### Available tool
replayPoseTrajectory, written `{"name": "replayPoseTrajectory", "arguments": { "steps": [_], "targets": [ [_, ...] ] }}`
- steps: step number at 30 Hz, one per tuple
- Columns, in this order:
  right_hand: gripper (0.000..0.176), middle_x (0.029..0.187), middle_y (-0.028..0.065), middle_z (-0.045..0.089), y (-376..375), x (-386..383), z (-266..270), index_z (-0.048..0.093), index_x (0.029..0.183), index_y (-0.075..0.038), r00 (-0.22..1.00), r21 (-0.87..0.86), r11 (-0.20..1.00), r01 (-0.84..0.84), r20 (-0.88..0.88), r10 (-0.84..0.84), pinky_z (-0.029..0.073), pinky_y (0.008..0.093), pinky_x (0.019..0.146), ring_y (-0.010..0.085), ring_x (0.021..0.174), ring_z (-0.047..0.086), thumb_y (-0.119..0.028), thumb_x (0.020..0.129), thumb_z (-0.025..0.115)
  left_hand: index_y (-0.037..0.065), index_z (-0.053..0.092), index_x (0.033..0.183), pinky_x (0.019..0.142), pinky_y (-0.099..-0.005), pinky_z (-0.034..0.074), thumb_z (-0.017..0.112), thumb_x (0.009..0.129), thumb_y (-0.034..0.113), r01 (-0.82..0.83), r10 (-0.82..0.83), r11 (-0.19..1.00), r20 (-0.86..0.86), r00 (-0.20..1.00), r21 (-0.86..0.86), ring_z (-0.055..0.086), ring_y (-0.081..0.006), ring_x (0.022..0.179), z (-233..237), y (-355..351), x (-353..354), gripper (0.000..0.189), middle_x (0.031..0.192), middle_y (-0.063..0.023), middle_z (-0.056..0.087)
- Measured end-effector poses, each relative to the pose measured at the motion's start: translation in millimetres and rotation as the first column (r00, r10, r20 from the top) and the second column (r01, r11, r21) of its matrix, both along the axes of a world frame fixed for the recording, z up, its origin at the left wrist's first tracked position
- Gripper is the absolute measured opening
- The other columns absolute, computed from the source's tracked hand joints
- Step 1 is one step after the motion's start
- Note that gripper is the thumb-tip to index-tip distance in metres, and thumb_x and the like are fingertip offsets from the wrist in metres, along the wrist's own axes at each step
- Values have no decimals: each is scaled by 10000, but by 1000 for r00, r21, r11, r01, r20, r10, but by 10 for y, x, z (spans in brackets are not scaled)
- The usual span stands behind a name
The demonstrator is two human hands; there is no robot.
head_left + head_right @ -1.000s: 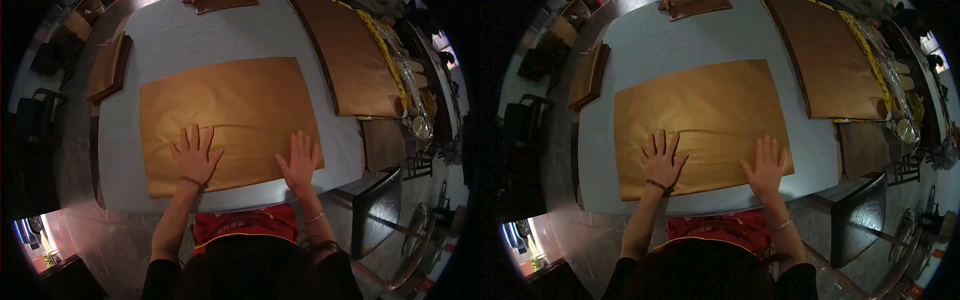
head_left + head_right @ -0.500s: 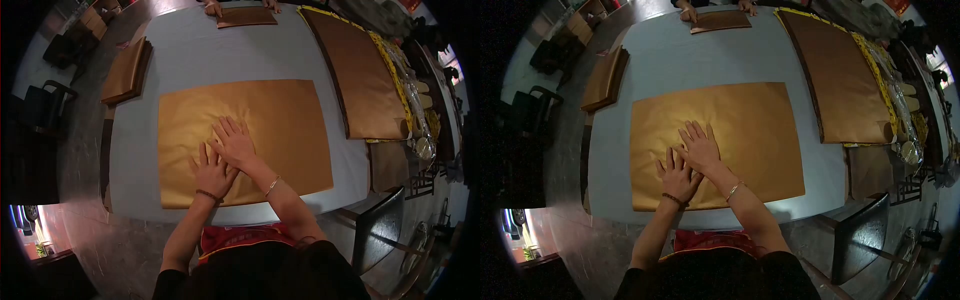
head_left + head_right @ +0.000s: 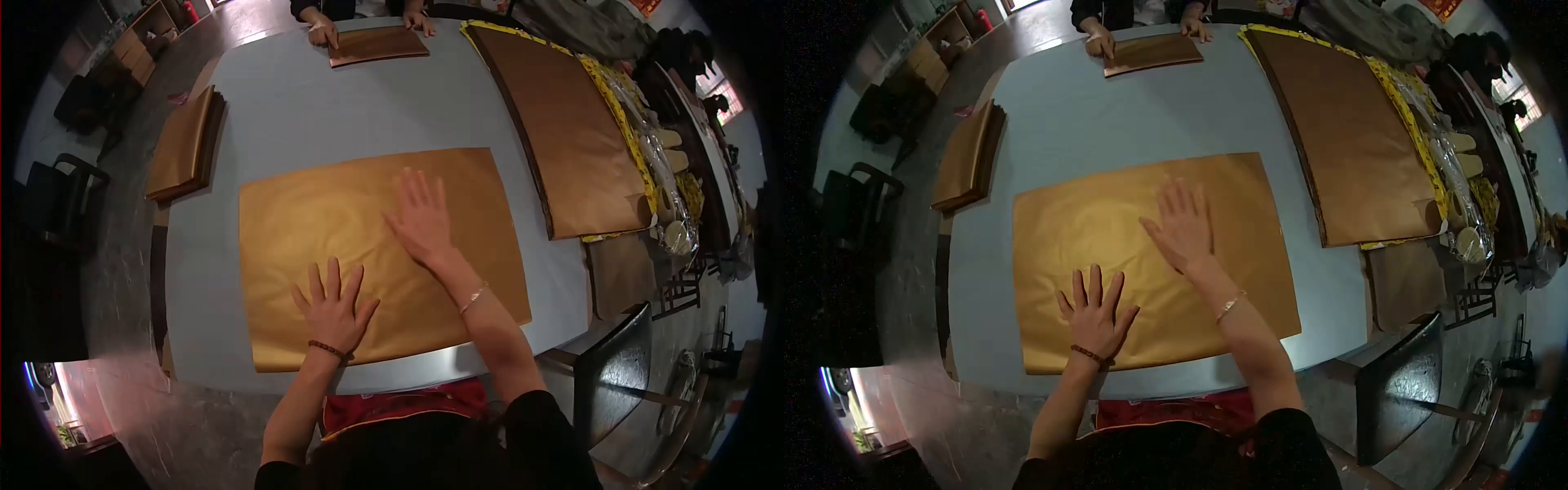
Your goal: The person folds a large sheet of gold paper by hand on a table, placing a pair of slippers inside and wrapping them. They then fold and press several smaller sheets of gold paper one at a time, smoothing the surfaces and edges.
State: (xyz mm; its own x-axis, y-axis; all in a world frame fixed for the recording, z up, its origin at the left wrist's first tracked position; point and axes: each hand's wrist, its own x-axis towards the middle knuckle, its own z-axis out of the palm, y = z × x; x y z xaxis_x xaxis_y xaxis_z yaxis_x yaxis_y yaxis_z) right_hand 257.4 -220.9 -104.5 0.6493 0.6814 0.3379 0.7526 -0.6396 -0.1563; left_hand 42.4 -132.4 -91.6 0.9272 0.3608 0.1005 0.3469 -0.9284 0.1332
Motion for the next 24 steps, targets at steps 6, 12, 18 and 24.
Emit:
{"name": "replayPoseTrajectory", "arguments": {
  "steps": [6, 12, 18, 24],
  "targets": [
    [660, 1513, 88, 291, 213, 255, -84, 357, 1425, -96, 976, -83, 978, -191, -117, 181, 101, 474, 1160, 251, 1414, 212, -544, 941, 367, 266, 471, 1364, 982, -706, 177, 590, 824, 540, -8, 7, 999, 29, 1000, 44, 284, -417, 1330, 3, -17, 14, 617, 1475, -116, 337],
    [729, 1536, 122, 230, -754, 1184, -150, 258, 1460, -25, 928, -126, 937, 325, -151, -342, 77, 455, 1163, 259, 1437, 144, -552, 959, 314, 271, 480, 1361, 980, -709, 182, 578, 829, 554, -1, -2, 998, 42, 999, 65, 292, -414, 1330, 21, 4, 15, 611, 1463, -119, 355],
    [741, 1537, 177, 195, -817, 1146, -28, 213, 1458, 31, 818, -223, 802, 555, -29, -574, 46, 520, 1148, 328, 1432, 129, -530, 978, 273, 260, 467, 1376, 1011, -673, 173, 561, 833, 567, -5, 3, 999, 56, 998, 43, 263, -411, 1347, 19, 22, 9, 631, 1481, -127, 327],
    [621, 1492, 163, 298, -153, -83, 181, 415, 1398, -110, 988, -129, 982, -140, 43, 146, 42, 641, 1093, 322, 1398, 228, -511, 925, 448, 295, 468, 1369, 1000, -689, 136, 563, 822, 595, -29, 32, 999, 89, 996, -29, 250, -389, 1367, -39, 30, -11, 631, 1472, -118, 344]
  ]
}}
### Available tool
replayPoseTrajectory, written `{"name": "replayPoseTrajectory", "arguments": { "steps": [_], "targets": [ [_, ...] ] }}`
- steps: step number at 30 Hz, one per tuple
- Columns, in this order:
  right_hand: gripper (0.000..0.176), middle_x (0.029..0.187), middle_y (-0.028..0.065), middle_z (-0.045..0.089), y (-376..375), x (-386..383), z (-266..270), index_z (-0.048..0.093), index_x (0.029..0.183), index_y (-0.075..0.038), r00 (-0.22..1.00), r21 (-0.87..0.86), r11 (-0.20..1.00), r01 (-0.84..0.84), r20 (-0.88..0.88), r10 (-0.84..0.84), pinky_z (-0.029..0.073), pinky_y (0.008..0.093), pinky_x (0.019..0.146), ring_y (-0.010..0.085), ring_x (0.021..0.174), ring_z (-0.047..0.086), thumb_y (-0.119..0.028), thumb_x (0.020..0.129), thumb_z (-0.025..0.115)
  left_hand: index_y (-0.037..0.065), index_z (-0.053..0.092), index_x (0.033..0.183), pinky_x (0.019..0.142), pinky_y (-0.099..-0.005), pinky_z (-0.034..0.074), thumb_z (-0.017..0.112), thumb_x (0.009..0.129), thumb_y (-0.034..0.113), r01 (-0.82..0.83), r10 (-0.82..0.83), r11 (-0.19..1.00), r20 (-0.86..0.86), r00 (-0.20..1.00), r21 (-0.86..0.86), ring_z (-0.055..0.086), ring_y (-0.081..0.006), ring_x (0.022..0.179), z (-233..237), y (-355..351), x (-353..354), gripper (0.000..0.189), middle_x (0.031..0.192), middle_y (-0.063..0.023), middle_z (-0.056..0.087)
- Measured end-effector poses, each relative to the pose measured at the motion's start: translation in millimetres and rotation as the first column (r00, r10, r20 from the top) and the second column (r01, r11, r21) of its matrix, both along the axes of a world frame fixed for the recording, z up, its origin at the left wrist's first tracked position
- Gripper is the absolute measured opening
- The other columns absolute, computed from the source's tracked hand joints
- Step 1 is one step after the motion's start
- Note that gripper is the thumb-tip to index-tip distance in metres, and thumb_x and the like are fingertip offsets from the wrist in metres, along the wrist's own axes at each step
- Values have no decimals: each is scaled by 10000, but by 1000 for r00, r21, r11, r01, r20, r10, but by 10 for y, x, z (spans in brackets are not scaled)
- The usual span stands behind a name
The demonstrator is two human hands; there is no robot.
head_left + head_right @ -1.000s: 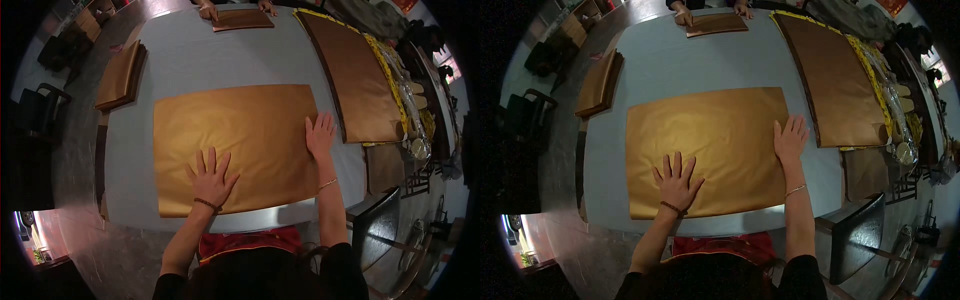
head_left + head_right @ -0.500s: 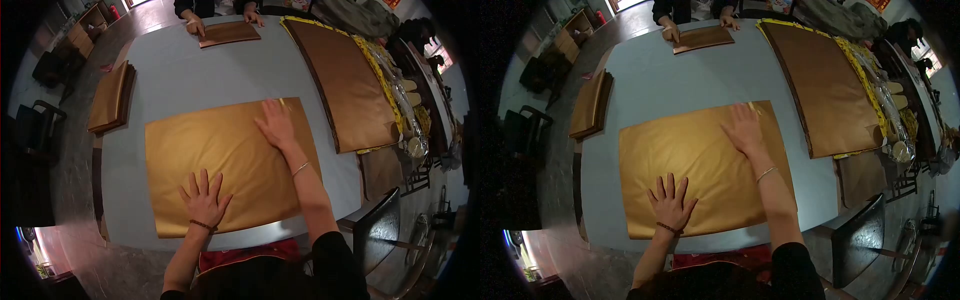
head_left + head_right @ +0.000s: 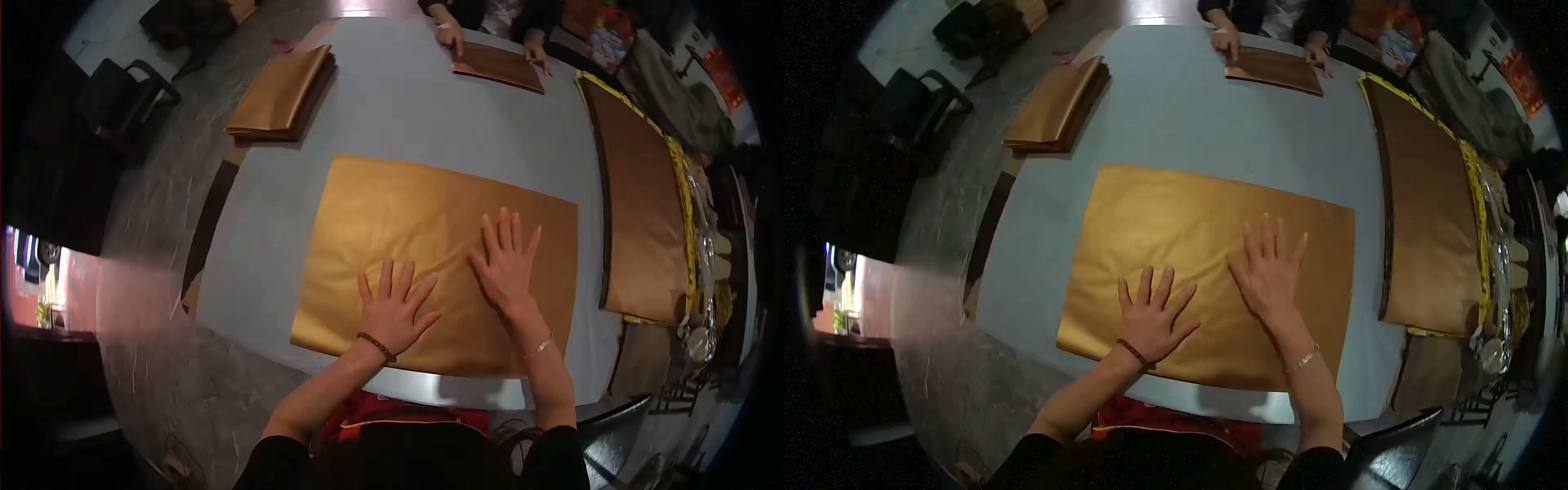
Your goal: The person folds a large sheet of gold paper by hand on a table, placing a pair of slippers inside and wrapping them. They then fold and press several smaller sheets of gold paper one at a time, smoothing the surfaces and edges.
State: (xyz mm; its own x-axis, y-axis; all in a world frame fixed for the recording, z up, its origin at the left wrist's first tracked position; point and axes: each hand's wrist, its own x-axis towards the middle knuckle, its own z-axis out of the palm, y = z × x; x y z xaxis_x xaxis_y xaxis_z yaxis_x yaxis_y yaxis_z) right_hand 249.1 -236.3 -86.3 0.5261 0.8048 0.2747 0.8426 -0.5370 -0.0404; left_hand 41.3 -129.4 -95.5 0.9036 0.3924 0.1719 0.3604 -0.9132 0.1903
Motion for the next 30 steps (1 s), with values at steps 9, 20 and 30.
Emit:
{"name": "replayPoseTrajectory", "arguments": {
  "steps": [9, 20, 30],
  "targets": [
    [633, 1512, 104, 287, -405, -635, 9, 471, 1378, -216, 966, -171, 971, -164, -225, 124, 19, 738, 1017, 351, 1409, 192, -579, 861, 514, 321, 448, 1384, 1020, -700, 77, 571, 809, 601, -13, 16, 997, 51, 999, -75, 209, -365, 1394, -51, 15, -19, 652, 1495, -88, 312],
    [634, 1560, 51, 190, -424, -657, -118, 395, 1427, -229, 983, -204, 972, -120, -158, 89, 20, 705, 1046, 320, 1434, 141, -500, 871, 539, 237, 428, 1400, 1111, -517, 157, 510, 896, 488, -114, 115, 993, -61, 991, 23, 256, -295, 1387, 48, 682, -1099, 569, 1500, -125, 303],
    [619, 1549, 53, 221, -438, -674, -97, 404, 1423, -242, 990, -157, 985, -74, -133, 53, 24, 715, 1037, 314, 1431, 151, -516, 879, 517, 224, 416, 1409, 1105, -527, 168, 459, 931, 464, -176, 178, 980, -19, 984, 93, 270, -326, 1371, -12, 727, -1236, 536, 1489, -141, 313]
  ]
}}
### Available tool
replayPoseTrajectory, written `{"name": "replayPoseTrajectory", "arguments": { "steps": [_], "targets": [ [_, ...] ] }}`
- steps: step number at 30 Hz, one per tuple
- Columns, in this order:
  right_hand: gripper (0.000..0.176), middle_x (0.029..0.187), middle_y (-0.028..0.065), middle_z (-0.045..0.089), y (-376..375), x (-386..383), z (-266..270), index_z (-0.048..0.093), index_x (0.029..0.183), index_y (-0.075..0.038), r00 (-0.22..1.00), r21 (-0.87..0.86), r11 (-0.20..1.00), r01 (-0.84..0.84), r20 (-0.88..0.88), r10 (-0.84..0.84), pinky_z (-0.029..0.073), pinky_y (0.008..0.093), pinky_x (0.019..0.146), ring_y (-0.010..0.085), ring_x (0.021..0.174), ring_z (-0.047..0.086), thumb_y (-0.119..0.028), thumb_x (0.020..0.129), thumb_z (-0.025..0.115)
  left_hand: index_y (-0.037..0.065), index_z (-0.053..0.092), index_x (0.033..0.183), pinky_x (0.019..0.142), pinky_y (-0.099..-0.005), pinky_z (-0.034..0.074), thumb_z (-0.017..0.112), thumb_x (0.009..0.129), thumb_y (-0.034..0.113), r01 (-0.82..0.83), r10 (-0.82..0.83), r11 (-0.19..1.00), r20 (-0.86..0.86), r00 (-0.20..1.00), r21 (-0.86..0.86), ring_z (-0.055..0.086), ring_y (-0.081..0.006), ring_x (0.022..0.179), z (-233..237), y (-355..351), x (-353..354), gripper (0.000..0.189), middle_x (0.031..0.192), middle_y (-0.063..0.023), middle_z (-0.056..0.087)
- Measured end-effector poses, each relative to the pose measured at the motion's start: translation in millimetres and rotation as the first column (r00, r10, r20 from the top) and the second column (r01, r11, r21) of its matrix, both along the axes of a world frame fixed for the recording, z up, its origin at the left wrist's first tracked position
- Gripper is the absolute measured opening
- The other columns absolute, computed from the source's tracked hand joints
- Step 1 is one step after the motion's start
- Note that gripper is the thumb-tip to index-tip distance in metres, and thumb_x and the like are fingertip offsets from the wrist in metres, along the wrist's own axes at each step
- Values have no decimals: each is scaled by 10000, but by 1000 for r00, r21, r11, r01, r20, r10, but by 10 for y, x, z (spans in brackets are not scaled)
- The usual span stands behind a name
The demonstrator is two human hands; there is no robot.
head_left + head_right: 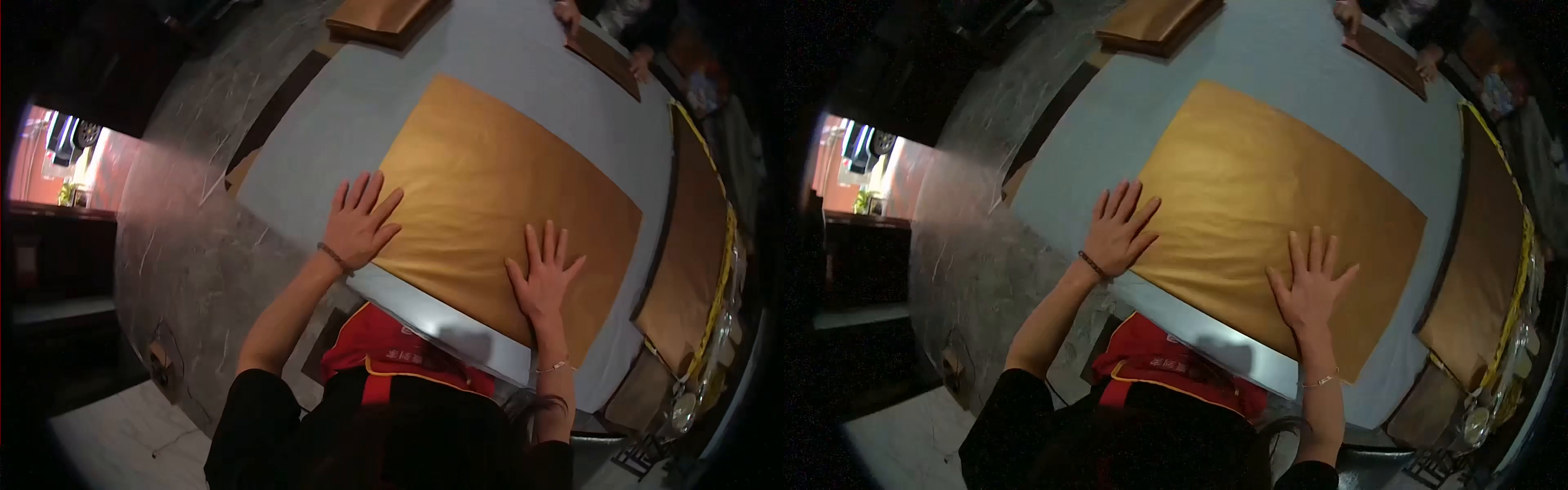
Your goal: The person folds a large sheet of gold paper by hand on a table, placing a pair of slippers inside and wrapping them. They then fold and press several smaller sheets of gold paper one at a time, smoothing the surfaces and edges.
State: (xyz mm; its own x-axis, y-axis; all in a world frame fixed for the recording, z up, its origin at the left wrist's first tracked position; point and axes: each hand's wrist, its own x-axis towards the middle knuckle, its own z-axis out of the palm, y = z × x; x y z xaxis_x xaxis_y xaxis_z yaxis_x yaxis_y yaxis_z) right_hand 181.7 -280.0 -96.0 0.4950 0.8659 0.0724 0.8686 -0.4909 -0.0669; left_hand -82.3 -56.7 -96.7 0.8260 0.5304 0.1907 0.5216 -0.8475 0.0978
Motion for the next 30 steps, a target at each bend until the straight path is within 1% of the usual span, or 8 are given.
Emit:
{"name": "replayPoseTrajectory", "arguments": {
  "steps": [4, 7, 8, 10, 13, 19, 25, 30],
  "targets": [
    [628, 1542, 59, 236, -12, -13, 32, 411, 1417, -238, 999, 32, 999, -7, -32, 8, 37, 724, 1027, 310, 1429, 158, -527, 871, 522, 130, 451, 1367, 1085, -536, 202, 581, 863, 411, 145, -146, 988, 6, 989, 45, 306, -337, 1350, 203, -95, 13, 591, 1460, -145, 354],
    [616, 1521, 68, 273, -51, 4, -13, 438, 1395, -244, 1000, 106, 994, -12, -23, 15, 39, 744, 1010, 311, 1419, 181, -562, 871, 498, 103, 480, 1318, 1044, -495, 315, 622, 804, 292, 516, -515, 855, 31, 857, -46, 410, -319, 1279, 382, -396, 88, 566, 1370, -119, 446],
    [610, 1508, 69, 298, -53, -2, -30, 456, 1380, -248, 999, 138, 990, -38, -21, 42, 40, 759, 998, 309, 1413, 195, -585, 872, 480, 103, 480, 1318, 1044, -495, 315, 622, 804, 292, 543, -542, 839, 34, 840, -42, 410, -319, 1279, 372, -516, 129, 566, 1370, -119, 446],
    [610, 1503, 69, 304, -60, -1, -56, 455, 1380, -253, 999, 153, 988, -25, -16, 27, 44, 760, 997, 308, 1411, 200, -588, 871, 478, 140, 451, 1357, 1059, -469, 326, 580, 855, 194, 719, -718, 695, -57, 694, 10, 401, -289, 1298, 372, -716, 203, 521, 1388, -115, 431],
    [609, 1496, 68, 314, -69, 13, -93, 454, 1381, -260, 999, 175, 984, -31, -3, 32, 49, 762, 994, 306, 1408, 208, -592, 871, 473, 157, 457, 1350, 1055, -454, 339, 564, 843, 125, 759, -758, 651, -53, 650, 0, 421, -268, 1281, 448, -996, 404, 519, 1380, -102, 438],
    [615, 1492, 57, 324, -71, 9, -154, 447, 1386, -265, 999, 197, 980, -36, 24, 32, 55, 759, 999, 303, 1403, 221, -601, 871, 459, 155, 475, 1333, 1020, -448, 376, 580, 847, 153, 762, -763, 634, -59, 644, 133, 454, -266, 1247, 282, -1217, 641, 497, 1360, -104, 460],
    [617, 1517, 43, 297, -97, 16, -158, 425, 1397, -320, 1000, 149, 989, -2, -23, 6, 32, 757, 1009, 290, 1411, 215, -632, 864, 427, 86, 576, 1197, 832, -344, 475, 599, 872, 196, 556, -599, 778, 79, 797, 293, 586, -221, 1061, 93, -1364, 803, 343, 1179, -79, 605],
    [627, 1508, 47, 313, -105, 21, -219, 424, 1398, -315, 1000, 208, 978, -1, 8, -1, 15, 758, 1010, 281, 1418, 199, -639, 861, 427, 53, 582, 1178, 837, -369, 461, 576, 845, 160, 527, -588, 788, 134, 798, 319, 558, -246, 1072, -47, -1391, 827, 350, 1157, -103, 590]
  ]
}}
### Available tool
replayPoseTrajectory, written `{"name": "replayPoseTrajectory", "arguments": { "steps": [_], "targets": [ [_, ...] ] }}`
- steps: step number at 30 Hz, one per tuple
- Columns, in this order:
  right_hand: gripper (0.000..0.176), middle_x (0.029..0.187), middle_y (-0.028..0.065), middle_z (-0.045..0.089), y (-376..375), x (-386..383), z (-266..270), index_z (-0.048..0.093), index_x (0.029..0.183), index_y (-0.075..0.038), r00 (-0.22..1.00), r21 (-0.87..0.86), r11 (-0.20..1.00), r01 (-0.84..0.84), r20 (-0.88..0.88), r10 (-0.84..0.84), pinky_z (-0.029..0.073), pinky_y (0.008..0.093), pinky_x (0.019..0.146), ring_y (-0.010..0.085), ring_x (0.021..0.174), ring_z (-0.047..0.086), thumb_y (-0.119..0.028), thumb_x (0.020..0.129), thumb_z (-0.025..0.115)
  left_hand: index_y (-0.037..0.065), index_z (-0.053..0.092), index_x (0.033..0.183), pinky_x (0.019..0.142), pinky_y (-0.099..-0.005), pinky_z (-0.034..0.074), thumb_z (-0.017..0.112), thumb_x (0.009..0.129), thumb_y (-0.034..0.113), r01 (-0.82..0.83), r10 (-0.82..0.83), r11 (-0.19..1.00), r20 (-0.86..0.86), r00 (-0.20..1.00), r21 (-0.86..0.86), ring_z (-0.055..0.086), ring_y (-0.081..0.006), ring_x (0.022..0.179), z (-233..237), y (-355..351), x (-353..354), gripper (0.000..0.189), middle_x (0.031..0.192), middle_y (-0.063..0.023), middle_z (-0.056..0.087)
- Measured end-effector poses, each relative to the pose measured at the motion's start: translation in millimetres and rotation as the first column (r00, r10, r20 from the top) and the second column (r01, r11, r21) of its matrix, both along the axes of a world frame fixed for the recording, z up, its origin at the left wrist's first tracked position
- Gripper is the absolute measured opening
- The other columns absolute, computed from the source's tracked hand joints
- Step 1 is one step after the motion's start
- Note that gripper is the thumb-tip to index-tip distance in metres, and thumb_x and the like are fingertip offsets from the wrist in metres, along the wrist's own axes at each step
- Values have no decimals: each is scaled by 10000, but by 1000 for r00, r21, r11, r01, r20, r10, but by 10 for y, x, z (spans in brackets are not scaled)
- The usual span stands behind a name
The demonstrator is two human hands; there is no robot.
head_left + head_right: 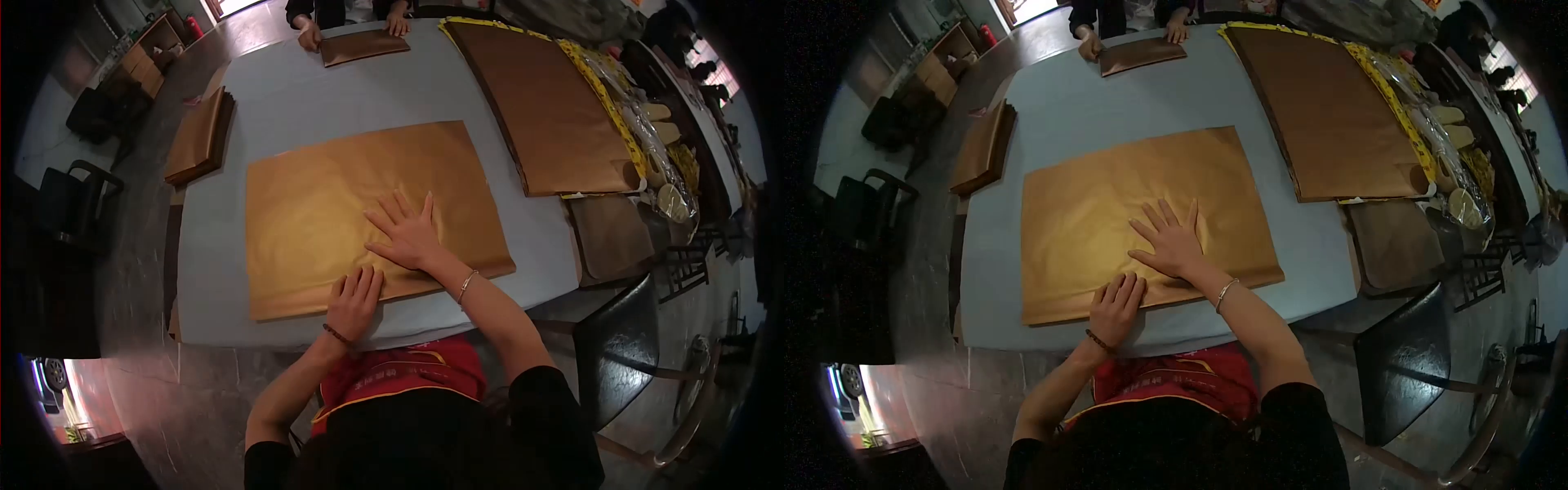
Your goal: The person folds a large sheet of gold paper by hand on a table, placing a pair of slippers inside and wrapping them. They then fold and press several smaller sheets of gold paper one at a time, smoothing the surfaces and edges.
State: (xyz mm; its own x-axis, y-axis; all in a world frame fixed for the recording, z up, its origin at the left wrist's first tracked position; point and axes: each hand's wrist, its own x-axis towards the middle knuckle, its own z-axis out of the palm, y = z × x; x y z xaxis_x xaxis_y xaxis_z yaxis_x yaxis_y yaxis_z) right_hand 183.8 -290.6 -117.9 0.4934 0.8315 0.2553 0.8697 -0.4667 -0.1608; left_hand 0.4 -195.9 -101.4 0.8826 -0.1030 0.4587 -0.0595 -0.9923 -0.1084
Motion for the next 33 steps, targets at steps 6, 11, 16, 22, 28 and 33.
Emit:
{"name": "replayPoseTrajectory", "arguments": {
  "steps": [6, 11, 16, 22, 28, 33],
  "targets": [
    [676, 1532, 87, 256, -17, 14, 101, 359, 1441, -288, 986, -8, 1000, -3, -170, 1, -40, 729, 1029, 285, 1434, 148, -664, 878, 370, 51, 586, 1161, 824, -366, 464, 580, 847, 157, 31, -30, 999, 37, 999, -37, 566, -231, 1062, 69, 7, 11, 331, 1164, -88, 596],
    [612, 1521, 201, 217, -579, 265, 468, 405, 1402, -84, 773, 180, 973, 142, -635, 5, 271, 427, 1100, 381, 1360, 296, -469, 931, 468, 116, 599, 1173, 810, -356, 464, 597, 840, 165, 103, -125, 981, -131, 983, -161, 586, -211, 1071, 204, 273, -204, 336, 1201, -37, 614],
    [562, 1480, 198, 290, -1584, 232, 401, 400, 1392, -43, 735, 307, 856, 415, -668, -117, 331, 411, 1054, 333, 1320, 358, -315, 926, 562, 159, 601, 1199, 866, -367, 454, 544, 840, 76, 165, -251, 930, -238, 938, -328, 583, -219, 1089, 338, 577, -412, 374, 1215, -45, 615],
    [561, 1298, 140, 448, -2103, -720, 461, 341, 1409, -75, 145, 157, 319, 935, -988, 59, 390, 346, 976, 244, 1162, 469, -336, 953, 539, 139, 604, 1220, 877, -382, 462, 522, 785, -24, 85, -251, 865, -280, 927, -494, 597, -259, 1070, 376, 781, -446, 472, 1226, -75, 613],
    [484, 1155, 78, 569, -2115, -1167, 495, 411, 1335, -59, -193, 49, 596, 801, -922, 336, 462, 346, 816, 171, 983, 566, -367, 972, 501, 136, 603, 1222, 911, -400, 450, 531, 773, -27, 101, -288, 839, -278, 916, -535, 573, -272, 1111, 336, 819, -516, 483, 1225, -83, 608],
    [339, 1112, 92, 605, -1938, -980, 268, 515, 1207, 1, -276, 35, 614, 789, -872, 405, 490, 301, 770, 160, 909, 604, -251, 983, 478, 146, 615, 1198, 932, -397, 441, 563, 800, 43, 169, -290, 898, -256, 922, -407, 567, -257, 1123, 379, 851, -599, 414, 1205, -64, 614]
  ]
}}
